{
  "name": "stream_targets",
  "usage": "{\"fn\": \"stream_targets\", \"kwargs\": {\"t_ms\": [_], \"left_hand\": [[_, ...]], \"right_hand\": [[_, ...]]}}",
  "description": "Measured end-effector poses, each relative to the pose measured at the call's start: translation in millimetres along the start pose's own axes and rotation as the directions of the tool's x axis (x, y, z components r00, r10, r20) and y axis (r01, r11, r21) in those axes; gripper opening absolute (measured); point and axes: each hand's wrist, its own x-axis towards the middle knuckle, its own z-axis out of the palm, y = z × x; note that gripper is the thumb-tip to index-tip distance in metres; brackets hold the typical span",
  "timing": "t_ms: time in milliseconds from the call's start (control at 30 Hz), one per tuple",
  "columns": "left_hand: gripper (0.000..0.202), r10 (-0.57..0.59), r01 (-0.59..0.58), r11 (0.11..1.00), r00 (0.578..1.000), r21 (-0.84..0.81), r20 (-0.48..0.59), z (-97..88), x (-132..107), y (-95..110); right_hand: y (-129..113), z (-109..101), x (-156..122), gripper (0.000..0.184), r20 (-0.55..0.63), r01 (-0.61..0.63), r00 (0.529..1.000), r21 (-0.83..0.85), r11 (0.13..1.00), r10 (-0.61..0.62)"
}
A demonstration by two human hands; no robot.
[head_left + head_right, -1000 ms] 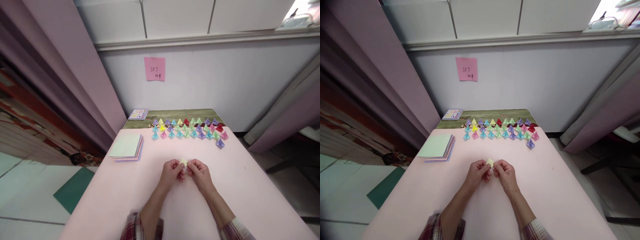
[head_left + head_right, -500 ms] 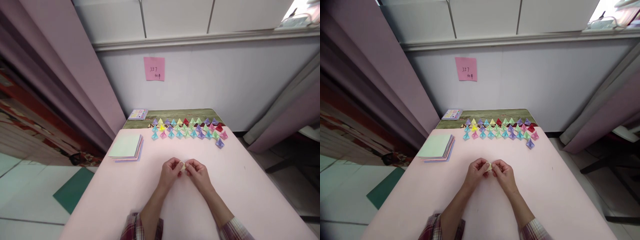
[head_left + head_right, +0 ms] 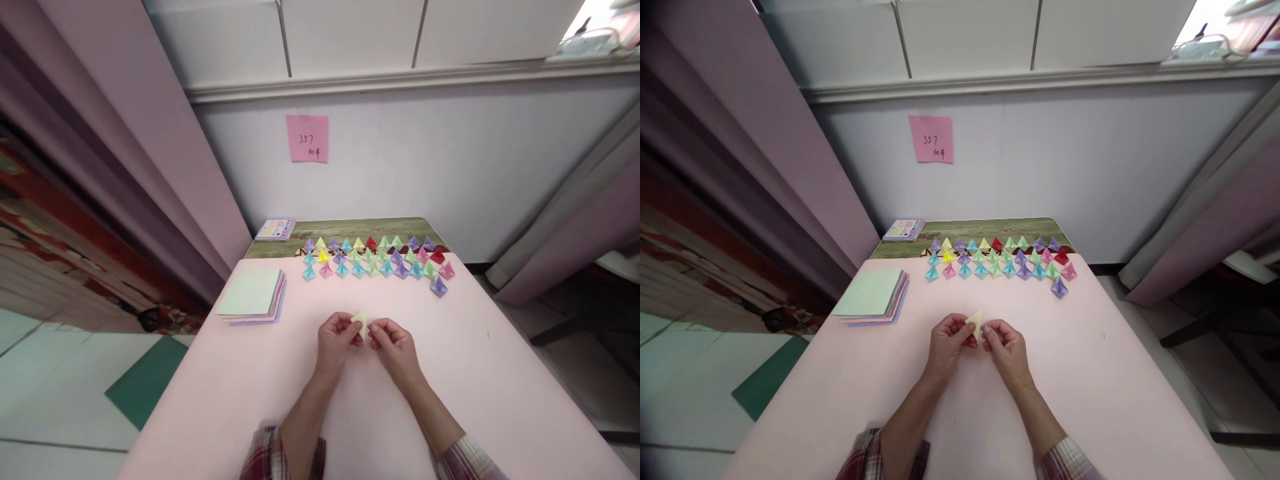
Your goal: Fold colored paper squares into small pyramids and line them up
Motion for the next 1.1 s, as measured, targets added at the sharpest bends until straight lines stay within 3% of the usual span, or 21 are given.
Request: {"fn": "stream_targets", "kwargs": {"t_ms": [433,733,1000,1100], "left_hand": [[0.023,0.061,-0.064,0.991,0.998,0.115,0.032,-2.6,-1.7,-1.0],[0.019,0.119,-0.129,0.97,0.991,0.205,0.059,-2.3,-3.6,2.4],[0.017,0.119,-0.134,0.972,0.989,0.194,0.09,0.3,-5.6,3.5],[0.018,0.101,-0.121,0.978,0.988,0.167,0.12,0.9,-6.8,5.1]], "right_hand": [[-1.0,1.2,1.6,0.024,0.0,-0.037,0.999,0.055,0.998,0.037],[-7.8,1.8,0.9,0.023,-0.022,0.005,1.0,0.039,0.999,-0.004],[-4.4,-4.0,3.5,0.021,0.053,0.037,0.998,-0.007,0.999,-0.037],[-2.3,-8.5,4.2,0.022,0.084,-0.024,0.996,0.025,0.999,0.022]]}}
